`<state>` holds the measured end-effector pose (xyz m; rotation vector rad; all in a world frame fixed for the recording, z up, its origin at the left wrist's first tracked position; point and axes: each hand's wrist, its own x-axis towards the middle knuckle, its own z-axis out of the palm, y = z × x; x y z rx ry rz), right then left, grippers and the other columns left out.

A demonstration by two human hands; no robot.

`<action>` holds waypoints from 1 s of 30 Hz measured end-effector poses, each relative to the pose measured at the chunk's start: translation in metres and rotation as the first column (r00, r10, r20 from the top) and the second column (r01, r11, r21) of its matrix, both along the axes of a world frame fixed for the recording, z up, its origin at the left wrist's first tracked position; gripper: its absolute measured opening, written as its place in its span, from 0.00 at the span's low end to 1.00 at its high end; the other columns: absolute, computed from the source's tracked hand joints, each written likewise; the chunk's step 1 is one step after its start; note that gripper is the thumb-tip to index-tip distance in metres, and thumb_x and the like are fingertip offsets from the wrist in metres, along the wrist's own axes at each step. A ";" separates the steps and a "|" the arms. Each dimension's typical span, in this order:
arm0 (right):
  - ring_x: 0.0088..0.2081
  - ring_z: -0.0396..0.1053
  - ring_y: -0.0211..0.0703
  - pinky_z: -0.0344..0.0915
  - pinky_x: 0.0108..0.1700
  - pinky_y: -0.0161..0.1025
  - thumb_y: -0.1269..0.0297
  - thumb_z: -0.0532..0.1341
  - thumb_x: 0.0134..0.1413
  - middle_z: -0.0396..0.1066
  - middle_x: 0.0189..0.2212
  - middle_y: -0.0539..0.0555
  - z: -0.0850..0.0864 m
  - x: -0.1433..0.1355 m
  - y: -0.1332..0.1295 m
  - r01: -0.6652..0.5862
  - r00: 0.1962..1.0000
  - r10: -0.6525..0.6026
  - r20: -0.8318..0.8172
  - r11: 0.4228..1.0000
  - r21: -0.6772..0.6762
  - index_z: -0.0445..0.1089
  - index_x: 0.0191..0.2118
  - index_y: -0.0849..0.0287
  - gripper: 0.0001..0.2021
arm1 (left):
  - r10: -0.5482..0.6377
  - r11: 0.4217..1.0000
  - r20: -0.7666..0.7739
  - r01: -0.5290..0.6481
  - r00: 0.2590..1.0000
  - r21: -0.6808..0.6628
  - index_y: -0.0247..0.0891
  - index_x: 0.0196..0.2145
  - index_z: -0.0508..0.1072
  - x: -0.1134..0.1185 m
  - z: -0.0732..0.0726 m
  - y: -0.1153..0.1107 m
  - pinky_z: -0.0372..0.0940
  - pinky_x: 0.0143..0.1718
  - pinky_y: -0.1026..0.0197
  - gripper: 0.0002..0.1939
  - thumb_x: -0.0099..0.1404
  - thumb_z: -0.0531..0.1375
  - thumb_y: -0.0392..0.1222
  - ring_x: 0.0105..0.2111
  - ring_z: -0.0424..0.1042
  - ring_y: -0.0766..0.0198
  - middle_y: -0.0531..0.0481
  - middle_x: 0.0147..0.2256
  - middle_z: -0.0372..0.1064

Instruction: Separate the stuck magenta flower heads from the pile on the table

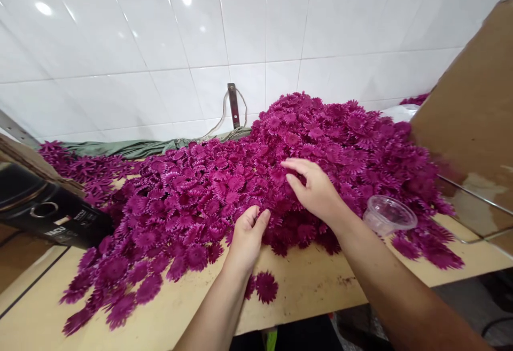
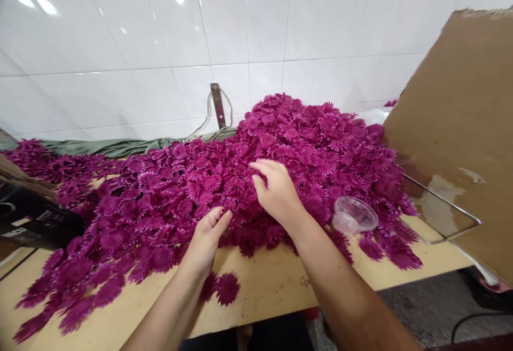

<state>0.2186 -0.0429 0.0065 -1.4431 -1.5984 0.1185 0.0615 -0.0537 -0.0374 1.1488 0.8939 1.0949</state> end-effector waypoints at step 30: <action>0.24 0.59 0.33 0.59 0.29 0.34 0.62 0.58 0.44 0.63 0.22 0.46 -0.036 -0.036 -0.034 -0.490 0.736 0.205 -0.646 0.819 -0.298 0.64 0.28 0.60 0.07 | -0.053 0.988 -0.297 0.094 0.953 0.124 0.39 0.16 0.54 -0.004 -0.001 0.005 0.49 0.24 0.65 0.22 0.53 0.53 0.59 0.22 0.48 0.69 0.58 0.18 0.46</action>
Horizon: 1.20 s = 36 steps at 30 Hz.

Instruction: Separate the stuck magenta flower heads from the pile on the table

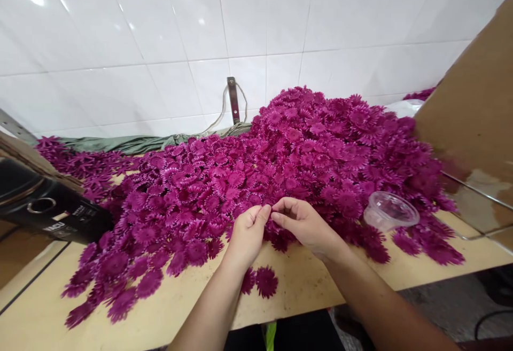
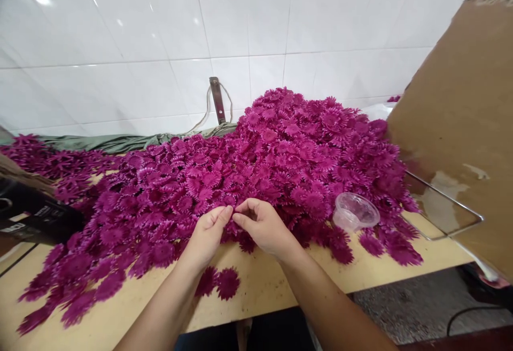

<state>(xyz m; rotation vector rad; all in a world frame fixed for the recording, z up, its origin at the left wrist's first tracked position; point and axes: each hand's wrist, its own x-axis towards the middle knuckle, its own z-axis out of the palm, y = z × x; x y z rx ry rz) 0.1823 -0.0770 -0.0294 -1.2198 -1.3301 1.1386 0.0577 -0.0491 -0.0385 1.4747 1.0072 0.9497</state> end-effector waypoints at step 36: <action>0.20 0.57 0.35 0.56 0.23 0.34 0.64 0.53 0.50 0.62 0.16 0.47 0.007 -0.006 0.001 0.333 0.851 -0.418 0.316 0.897 0.290 0.63 0.24 0.58 0.08 | 0.032 0.999 0.139 -0.027 0.990 -0.039 0.39 0.14 0.49 -0.005 0.010 -0.009 0.43 0.21 0.66 0.31 0.44 0.56 0.69 0.19 0.42 0.71 0.59 0.17 0.41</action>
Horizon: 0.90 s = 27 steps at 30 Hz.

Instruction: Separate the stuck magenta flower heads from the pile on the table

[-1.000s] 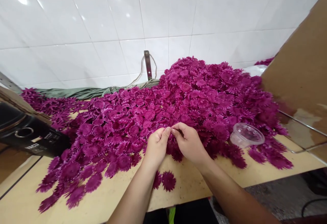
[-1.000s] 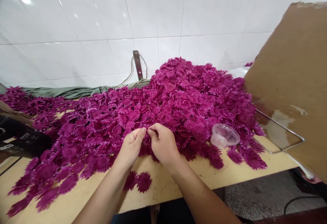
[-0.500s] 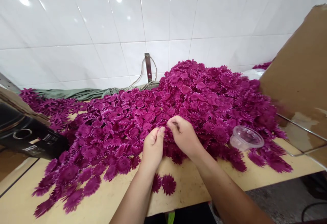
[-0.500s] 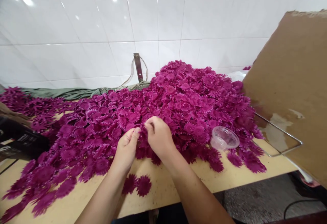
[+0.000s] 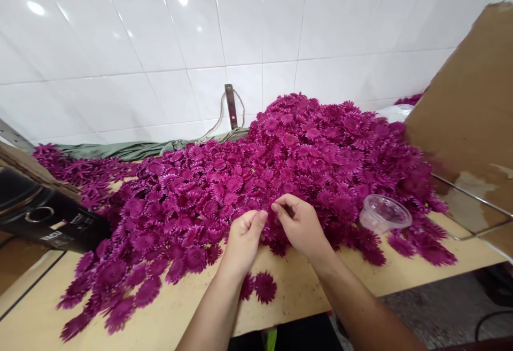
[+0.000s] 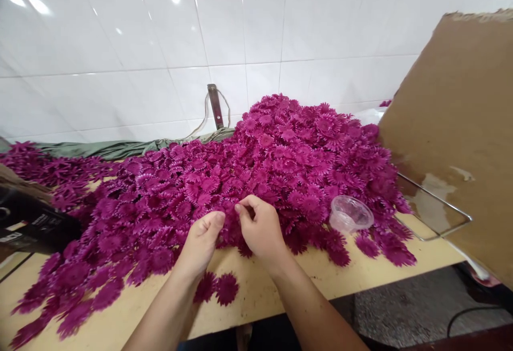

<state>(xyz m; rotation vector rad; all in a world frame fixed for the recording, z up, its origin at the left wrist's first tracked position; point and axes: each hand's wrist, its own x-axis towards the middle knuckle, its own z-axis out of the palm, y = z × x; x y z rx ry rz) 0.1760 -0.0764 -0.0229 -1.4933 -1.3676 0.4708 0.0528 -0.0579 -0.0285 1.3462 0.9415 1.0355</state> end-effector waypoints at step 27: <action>0.29 0.66 0.38 0.64 0.32 0.35 0.67 0.57 0.47 0.67 0.27 0.50 -0.008 -0.010 -0.023 -0.218 0.941 0.187 -0.283 0.973 -0.082 0.64 0.31 0.58 0.03 | -0.007 0.999 -0.072 0.004 0.997 -0.035 0.38 0.15 0.55 0.007 -0.011 0.009 0.48 0.21 0.67 0.21 0.51 0.57 0.55 0.18 0.47 0.72 0.60 0.16 0.47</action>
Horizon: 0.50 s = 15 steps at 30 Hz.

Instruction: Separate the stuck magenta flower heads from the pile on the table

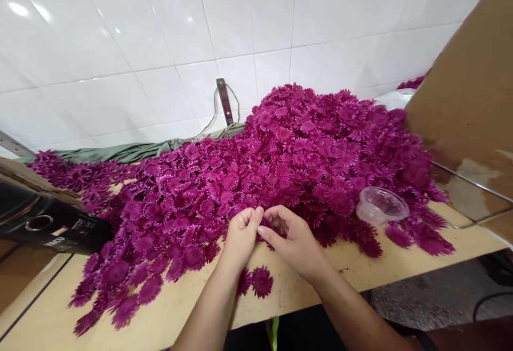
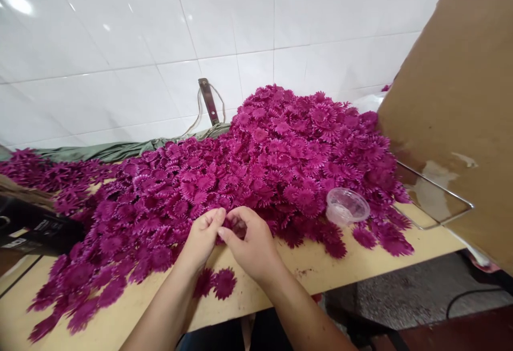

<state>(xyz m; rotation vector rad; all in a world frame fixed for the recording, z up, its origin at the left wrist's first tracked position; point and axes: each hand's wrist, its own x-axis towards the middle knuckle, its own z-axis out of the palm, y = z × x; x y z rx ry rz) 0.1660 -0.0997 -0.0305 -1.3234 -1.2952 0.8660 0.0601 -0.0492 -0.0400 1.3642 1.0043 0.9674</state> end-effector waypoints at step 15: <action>0.26 0.68 0.43 0.61 0.32 0.39 0.67 0.50 0.52 0.70 0.23 0.54 0.003 0.016 0.035 0.455 0.791 -0.506 0.344 0.862 0.221 0.64 0.27 0.58 0.08 | 0.028 1.000 -0.053 -0.028 0.998 0.012 0.37 0.20 0.63 -0.009 0.021 -0.016 0.54 0.25 0.66 0.08 0.49 0.60 0.41 0.21 0.56 0.69 0.58 0.18 0.55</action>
